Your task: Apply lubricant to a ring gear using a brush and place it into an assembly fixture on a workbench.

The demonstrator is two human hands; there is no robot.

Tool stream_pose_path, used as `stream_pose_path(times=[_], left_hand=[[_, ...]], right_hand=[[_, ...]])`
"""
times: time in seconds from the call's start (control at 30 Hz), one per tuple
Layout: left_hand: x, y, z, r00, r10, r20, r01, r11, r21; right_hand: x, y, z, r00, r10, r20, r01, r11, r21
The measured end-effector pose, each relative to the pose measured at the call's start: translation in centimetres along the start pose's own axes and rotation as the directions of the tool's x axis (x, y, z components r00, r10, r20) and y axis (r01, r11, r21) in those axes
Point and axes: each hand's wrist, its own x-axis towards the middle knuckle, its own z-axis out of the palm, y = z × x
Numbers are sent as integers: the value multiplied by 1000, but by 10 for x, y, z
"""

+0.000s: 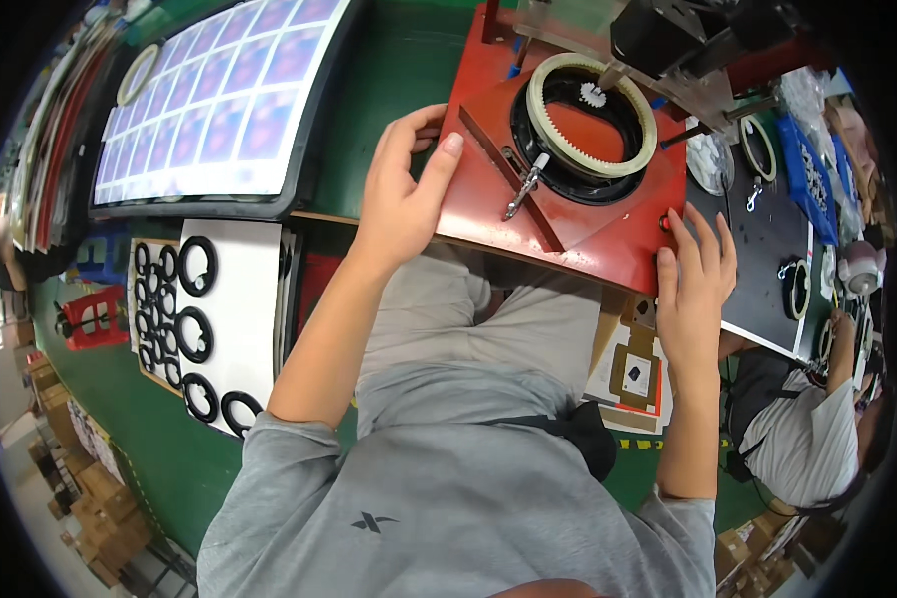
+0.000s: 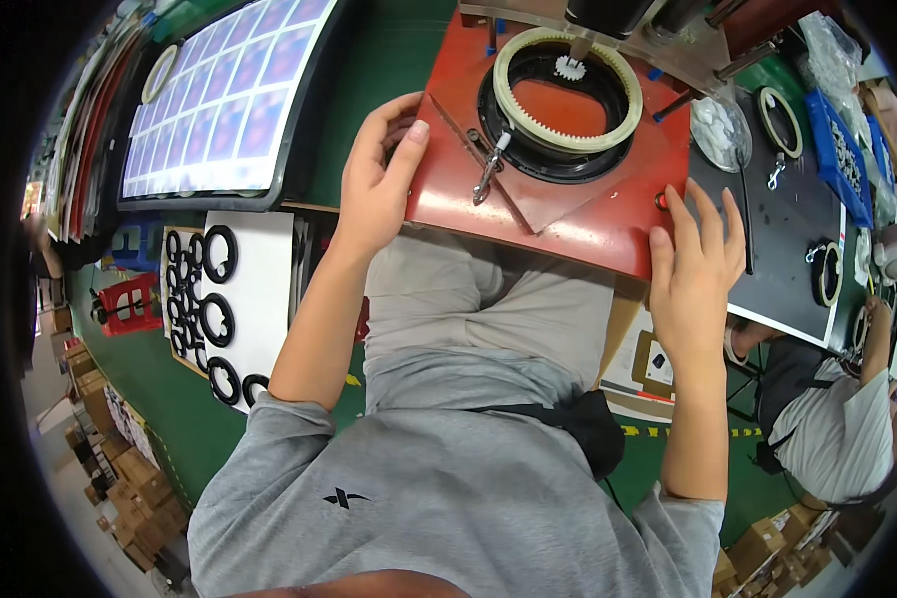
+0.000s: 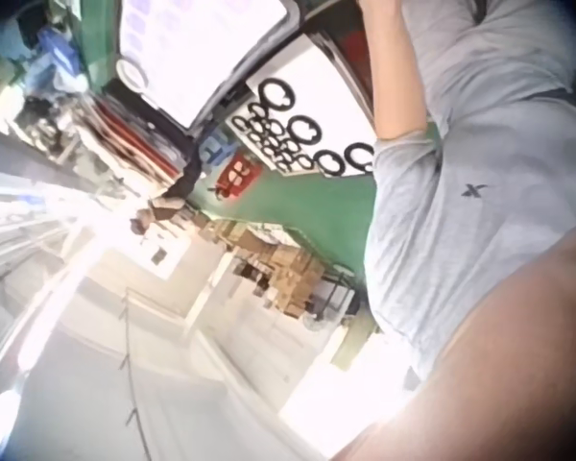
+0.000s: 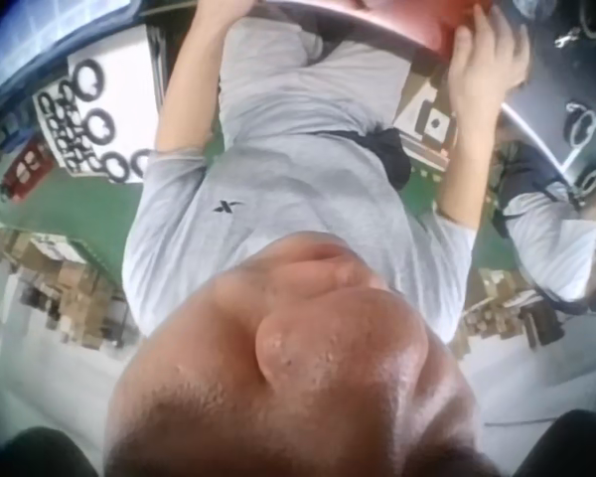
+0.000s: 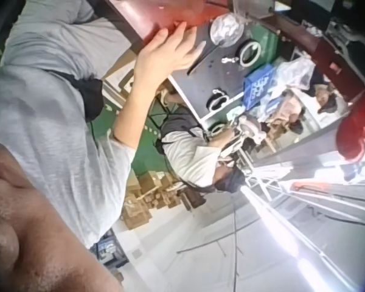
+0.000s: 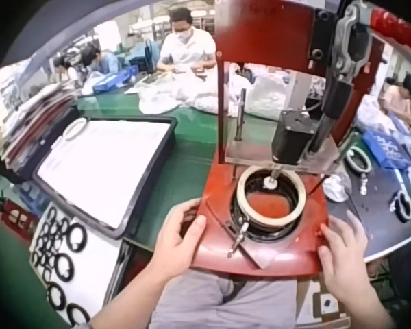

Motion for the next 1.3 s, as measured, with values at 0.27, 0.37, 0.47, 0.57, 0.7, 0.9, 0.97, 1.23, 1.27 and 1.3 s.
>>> stream_pose_path(times=[0.27,0.37,0.47,0.57,0.7,0.9,0.97,1.23,1.27,1.3], left_hand=[[-2,-5,-1,997,-27,-70,22,998,-67],[-2,-5,-1,998,-26,-62,22,997,-68],[-4,-9,-3,998,-14,-66,10,998,-65],[-3,-8,-3,997,-6,-75,2,999,-49],[-1,-6,1,998,-9,-55,8,999,-31],[2,12,-5,995,81,-49,-74,989,129],[2,39,-7,970,239,-47,-213,924,317],[9,62,2,903,426,53,-415,832,368],[8,55,0,929,369,7,-351,878,326],[7,46,-2,951,306,-36,-284,917,280]], right_hand=[[0,-7,-12,990,-90,113,95,995,-41],[5,-10,-20,990,-97,98,108,988,-110],[16,-12,-22,985,-147,85,151,988,-34],[27,-6,-22,994,-105,-27,107,990,89],[41,-21,-22,974,-58,-219,123,946,299],[64,-37,-14,954,-110,-279,225,878,423],[68,-38,-7,933,-177,-313,301,860,412],[53,-16,-4,934,-48,-353,181,918,353],[45,-12,-4,953,-43,-300,142,938,318],[37,-7,-4,969,-34,-244,104,954,280]])
